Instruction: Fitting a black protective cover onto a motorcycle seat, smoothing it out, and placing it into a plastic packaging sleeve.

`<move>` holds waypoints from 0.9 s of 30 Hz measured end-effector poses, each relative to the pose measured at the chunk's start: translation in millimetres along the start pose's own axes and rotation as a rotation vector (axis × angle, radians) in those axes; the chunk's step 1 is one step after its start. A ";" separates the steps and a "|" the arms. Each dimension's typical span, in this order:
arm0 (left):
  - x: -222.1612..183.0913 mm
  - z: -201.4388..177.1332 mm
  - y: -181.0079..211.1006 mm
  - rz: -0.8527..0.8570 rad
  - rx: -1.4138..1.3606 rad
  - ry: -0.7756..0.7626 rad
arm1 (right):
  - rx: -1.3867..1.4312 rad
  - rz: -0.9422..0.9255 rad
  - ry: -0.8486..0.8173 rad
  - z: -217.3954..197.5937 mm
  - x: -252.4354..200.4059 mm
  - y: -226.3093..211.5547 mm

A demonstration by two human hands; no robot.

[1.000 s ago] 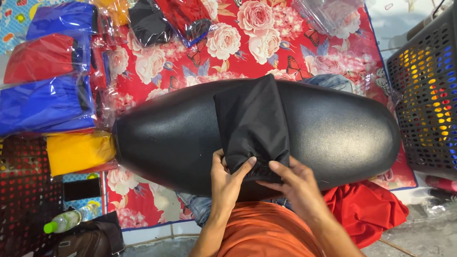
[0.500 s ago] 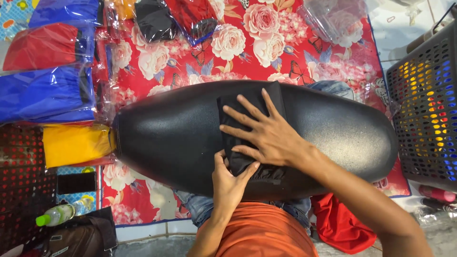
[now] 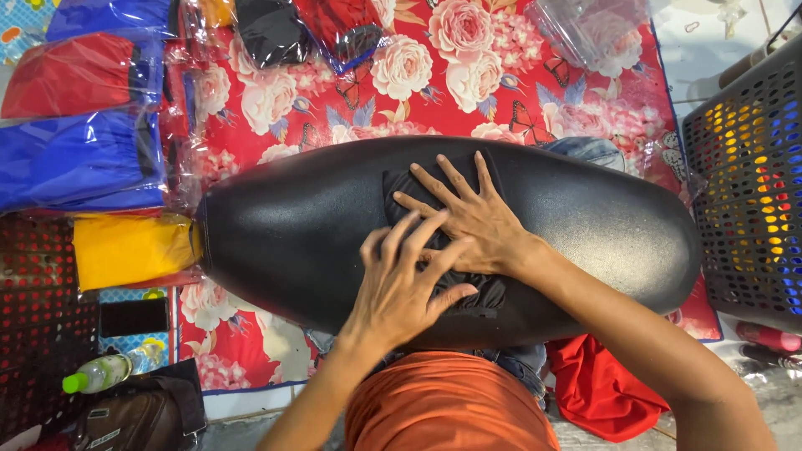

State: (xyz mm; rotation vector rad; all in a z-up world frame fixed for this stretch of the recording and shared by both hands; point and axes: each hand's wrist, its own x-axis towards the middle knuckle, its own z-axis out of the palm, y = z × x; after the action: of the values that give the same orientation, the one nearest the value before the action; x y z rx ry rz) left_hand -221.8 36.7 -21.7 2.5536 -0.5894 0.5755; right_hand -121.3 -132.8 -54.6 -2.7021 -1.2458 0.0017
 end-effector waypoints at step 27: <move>-1.6 37.1 -23.3 0.442 -0.031 -0.329 | -0.034 0.059 -0.179 -22.5 63.8 42.2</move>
State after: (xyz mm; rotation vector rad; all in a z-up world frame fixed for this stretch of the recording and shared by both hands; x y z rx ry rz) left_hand -200.9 37.1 -60.2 2.5121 -1.2865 0.2773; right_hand -46.3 -114.9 -34.5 -2.8194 -1.2208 0.2378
